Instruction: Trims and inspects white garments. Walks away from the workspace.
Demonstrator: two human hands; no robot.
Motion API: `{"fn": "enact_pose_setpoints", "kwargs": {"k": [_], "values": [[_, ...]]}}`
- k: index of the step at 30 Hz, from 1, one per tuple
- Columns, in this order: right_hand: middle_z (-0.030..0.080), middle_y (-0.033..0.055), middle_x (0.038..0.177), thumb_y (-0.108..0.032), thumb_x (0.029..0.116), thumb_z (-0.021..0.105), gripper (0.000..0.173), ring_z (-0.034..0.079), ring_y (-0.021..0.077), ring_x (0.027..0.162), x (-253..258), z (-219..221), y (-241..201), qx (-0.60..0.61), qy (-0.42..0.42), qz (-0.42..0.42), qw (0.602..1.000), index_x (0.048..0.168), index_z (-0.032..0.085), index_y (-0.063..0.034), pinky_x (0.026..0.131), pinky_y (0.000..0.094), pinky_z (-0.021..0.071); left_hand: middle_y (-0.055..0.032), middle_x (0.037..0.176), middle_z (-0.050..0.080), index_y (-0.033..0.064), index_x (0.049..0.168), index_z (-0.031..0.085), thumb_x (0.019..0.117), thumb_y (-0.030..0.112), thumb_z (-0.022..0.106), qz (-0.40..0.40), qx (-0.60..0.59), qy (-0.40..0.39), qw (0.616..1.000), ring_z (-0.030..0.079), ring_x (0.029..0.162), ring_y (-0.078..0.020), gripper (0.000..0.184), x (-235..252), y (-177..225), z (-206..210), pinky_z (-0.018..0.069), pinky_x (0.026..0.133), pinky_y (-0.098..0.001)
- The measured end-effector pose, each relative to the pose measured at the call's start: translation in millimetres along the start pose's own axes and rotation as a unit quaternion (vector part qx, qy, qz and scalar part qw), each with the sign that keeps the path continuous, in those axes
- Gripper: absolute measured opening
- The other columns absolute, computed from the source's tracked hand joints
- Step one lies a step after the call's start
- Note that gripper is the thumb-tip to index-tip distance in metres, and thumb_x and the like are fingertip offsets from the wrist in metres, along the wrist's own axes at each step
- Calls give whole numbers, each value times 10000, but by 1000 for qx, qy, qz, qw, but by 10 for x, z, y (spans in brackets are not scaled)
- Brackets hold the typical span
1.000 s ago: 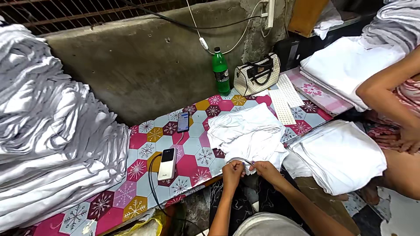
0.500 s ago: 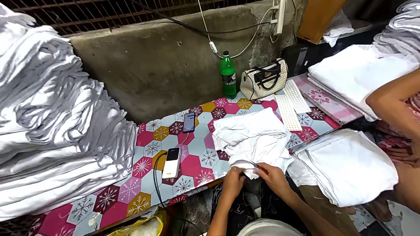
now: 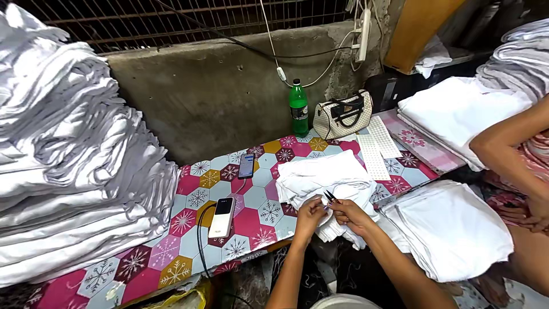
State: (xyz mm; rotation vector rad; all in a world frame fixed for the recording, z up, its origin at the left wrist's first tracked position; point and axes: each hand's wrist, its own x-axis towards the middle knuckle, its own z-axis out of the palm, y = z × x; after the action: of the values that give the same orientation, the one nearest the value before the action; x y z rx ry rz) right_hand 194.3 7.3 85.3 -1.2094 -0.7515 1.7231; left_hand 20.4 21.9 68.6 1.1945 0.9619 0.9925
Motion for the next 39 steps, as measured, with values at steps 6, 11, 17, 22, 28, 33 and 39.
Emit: {"fn": "enact_pose_setpoints", "kwargs": {"k": [6, 11, 17, 22, 28, 33, 39], "values": [[400, -106, 544, -78, 1026, 554, 150, 337, -13, 424, -64, -49, 22, 3, 10, -39, 999, 880, 582, -98, 423, 159, 317, -151, 1090, 738, -41, 1070, 742, 970, 99, 645, 100, 194, 23, 976, 712, 1019, -188, 198, -138, -73, -81, 567, 952, -360], [617, 74, 698, -112, 957, 640, 163, 551, 124, 611, -153, 36, -15, -356, 223, -245, 874, 944, 686, 44, 608, 331, 475, -177, 1205, 711, -6, 930, 778, 883, 212, 770, 229, 474, -13, 850, 619, 1222, -398, 223, -320, -344, -157, 442, 1069, -597], [572, 103, 628, -129, 942, 596, 203, 547, 205, 541, 132, 329, -467, -441, 267, -394, 761, 922, 658, 63, 531, 393, 460, -218, 1154, 710, -22, 856, 753, 883, 142, 712, 355, 398, 206, 820, 647, 1140, -395, 171, -130, 192, -788, 483, 1008, -554], [728, 248, 966, -245, 1031, 505, 378, 713, 445, 940, 968, 846, -726, -568, 238, -252, 746, 1244, 633, 38, 832, 628, 523, -271, 1110, 707, -112, 1054, 715, 934, 18, 621, 316, 350, 301, 829, 684, 1086, -406, 200, 104, 324, -559, 542, 982, -506], [730, 237, 1057, -354, 1060, 494, 422, 700, 448, 1022, 1539, 688, -332, -615, 195, -162, 747, 1309, 615, -35, 883, 644, 517, -251, 1405, 571, -8, 1270, 669, 863, 292, 789, 146, 435, 11, 889, 510, 1347, -423, 519, -55, -545, 74, 429, 1113, -554], [706, 178, 880, -210, 1068, 511, 327, 668, 272, 783, 1010, 242, -218, -410, 195, -312, 834, 1131, 699, 51, 769, 485, 545, -228, 1166, 707, -60, 1035, 748, 931, 26, 653, 201, 324, 13, 924, 673, 1149, -357, 164, -71, -739, -178, 530, 1028, -480], [697, 129, 819, -93, 973, 622, 211, 602, 175, 655, 42, -69, 293, -413, 153, -269, 857, 1108, 728, 29, 651, 389, 524, -189, 967, 740, -56, 982, 753, 948, 52, 652, 141, 270, 76, 949, 725, 918, -276, 152, -67, -390, -321, 572, 908, -439]]}}
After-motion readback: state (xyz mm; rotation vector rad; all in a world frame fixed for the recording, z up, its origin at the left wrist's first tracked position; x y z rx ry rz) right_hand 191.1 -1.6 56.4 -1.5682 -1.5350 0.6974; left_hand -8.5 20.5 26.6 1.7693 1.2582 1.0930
